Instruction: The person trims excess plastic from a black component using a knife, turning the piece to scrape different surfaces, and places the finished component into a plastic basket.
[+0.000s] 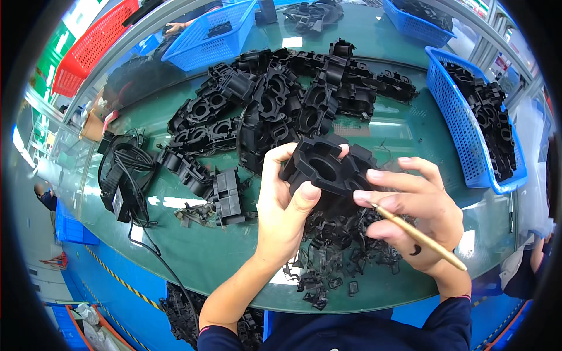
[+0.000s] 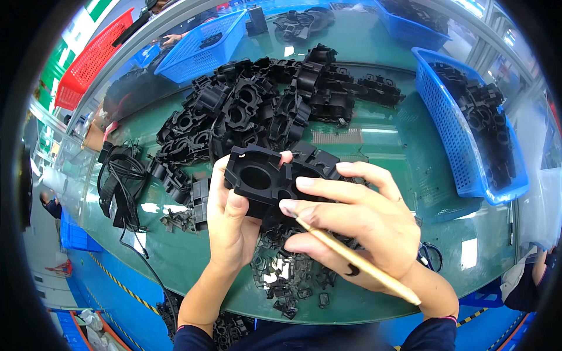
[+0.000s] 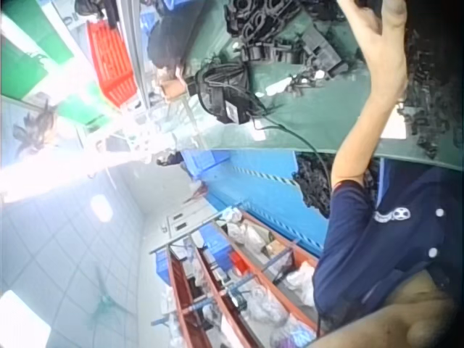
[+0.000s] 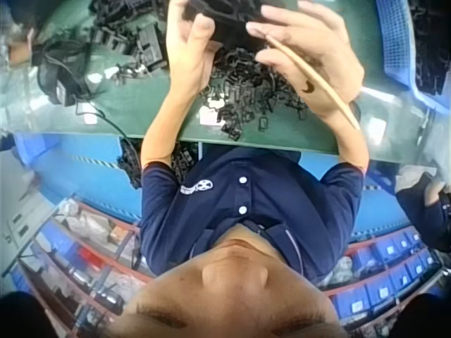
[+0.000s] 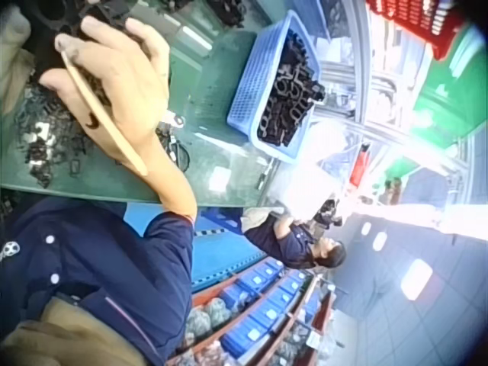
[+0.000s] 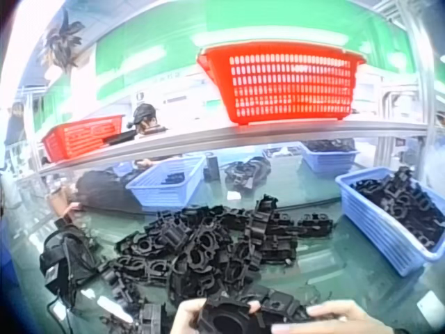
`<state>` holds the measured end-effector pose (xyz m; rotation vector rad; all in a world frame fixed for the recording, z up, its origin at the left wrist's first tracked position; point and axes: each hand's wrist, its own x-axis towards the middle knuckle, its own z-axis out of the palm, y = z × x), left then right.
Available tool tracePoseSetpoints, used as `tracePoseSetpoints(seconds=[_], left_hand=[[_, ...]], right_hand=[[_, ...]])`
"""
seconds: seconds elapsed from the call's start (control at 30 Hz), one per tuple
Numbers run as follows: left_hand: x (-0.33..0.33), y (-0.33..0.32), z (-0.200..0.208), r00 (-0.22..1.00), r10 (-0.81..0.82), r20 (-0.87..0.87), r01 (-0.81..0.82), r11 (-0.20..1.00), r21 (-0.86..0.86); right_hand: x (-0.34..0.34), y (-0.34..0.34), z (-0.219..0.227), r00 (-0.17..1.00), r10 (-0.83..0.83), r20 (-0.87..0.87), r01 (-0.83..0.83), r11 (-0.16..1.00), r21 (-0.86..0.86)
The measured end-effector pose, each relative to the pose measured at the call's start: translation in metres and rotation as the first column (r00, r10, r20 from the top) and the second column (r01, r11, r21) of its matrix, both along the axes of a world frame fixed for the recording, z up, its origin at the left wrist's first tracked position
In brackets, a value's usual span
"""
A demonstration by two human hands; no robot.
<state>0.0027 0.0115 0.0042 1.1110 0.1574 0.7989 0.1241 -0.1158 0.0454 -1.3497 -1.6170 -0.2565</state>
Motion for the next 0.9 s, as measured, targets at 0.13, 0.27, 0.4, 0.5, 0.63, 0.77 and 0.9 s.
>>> tracePoseSetpoints(seconds=[0.13,0.27,0.4,0.5,0.63,0.77,0.9], left_hand=[[-0.0010,0.0024,-0.0020,1.000,-0.008,-0.003,0.008,1.000,0.016],[-0.0003,-0.0016,-0.0008,1.000,0.011,0.009,-0.012,0.998,0.054],[-0.0013,-0.0028,0.0009,1.000,0.023,0.010,-0.023,0.997,0.071],[-0.0010,-0.0026,0.0002,1.000,0.024,0.008,-0.025,0.996,0.086],[-0.0008,-0.0032,-0.0002,1.000,0.023,0.009,-0.024,0.994,0.105],[-0.0010,-0.0022,-0.0014,1.000,0.020,0.009,-0.021,0.992,0.125],[-0.0012,-0.0025,-0.0016,1.000,0.019,0.015,-0.020,0.990,0.137]], right_hand=[[-0.0029,0.0011,0.0071,0.997,-0.010,0.076,0.017,0.995,-0.103],[-0.0026,0.0047,0.0001,0.998,0.006,0.062,0.000,0.995,-0.100],[-0.0038,0.0057,-0.0011,0.999,0.010,0.033,-0.007,0.996,-0.089],[-0.0029,0.0057,-0.0015,1.000,0.025,0.005,-0.025,0.995,-0.099],[-0.0009,0.0056,-0.0002,0.997,0.054,-0.047,-0.060,0.990,-0.129],[-0.0005,0.0051,0.0017,0.995,0.071,-0.070,-0.080,0.987,-0.138],[-0.0005,0.0040,0.0027,0.991,0.083,-0.101,-0.098,0.983,-0.156]])
